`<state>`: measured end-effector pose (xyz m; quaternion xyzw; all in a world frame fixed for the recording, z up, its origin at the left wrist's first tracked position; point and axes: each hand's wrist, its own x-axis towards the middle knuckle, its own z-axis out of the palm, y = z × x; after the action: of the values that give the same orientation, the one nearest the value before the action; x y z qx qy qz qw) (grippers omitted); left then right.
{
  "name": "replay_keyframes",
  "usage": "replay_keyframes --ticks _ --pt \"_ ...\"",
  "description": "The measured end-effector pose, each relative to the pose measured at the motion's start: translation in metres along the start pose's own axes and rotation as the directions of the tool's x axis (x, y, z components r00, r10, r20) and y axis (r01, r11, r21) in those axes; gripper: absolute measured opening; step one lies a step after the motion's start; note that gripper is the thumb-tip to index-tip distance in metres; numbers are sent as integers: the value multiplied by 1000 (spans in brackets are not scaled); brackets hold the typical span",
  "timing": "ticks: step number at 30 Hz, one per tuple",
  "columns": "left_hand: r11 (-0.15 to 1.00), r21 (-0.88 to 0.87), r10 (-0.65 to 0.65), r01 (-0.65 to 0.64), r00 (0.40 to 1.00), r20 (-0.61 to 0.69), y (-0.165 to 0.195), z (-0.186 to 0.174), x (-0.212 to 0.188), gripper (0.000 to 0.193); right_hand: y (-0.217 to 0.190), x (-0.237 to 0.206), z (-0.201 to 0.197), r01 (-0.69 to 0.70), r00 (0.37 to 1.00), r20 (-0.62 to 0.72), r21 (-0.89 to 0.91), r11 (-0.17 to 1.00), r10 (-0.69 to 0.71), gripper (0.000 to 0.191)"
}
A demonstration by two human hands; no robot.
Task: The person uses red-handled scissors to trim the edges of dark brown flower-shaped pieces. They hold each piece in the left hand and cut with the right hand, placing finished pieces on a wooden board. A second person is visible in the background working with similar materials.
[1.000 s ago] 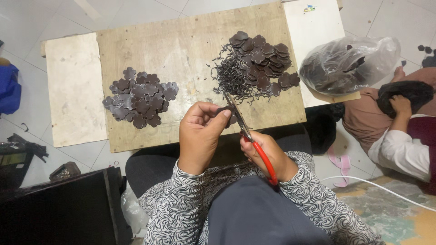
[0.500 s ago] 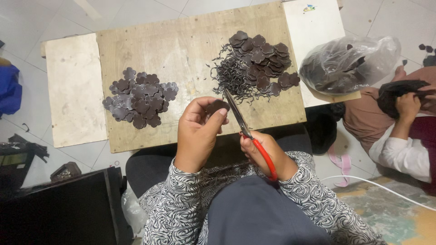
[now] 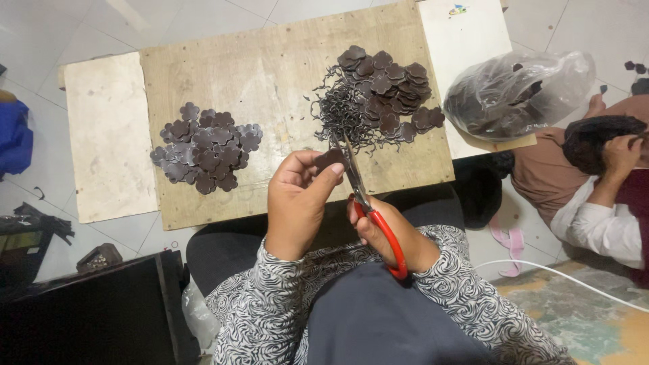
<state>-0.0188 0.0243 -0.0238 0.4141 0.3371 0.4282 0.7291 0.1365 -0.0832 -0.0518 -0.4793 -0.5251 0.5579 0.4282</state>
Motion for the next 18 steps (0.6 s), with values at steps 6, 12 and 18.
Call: replay_keyframes --ticks 6,12,18 --pt "1000 8 22 -22 998 -67 -7 12 -2 17 0 0 5 -48 997 -67 8 999 49 67" --pt "1000 -13 15 -16 996 -89 -10 15 -3 17 -5 3 5 6 998 -61 -38 999 -8 66" --pt "999 -18 41 -43 994 -105 -15 17 -2 15 -8 3 9 -53 992 -120 -31 998 49 61"
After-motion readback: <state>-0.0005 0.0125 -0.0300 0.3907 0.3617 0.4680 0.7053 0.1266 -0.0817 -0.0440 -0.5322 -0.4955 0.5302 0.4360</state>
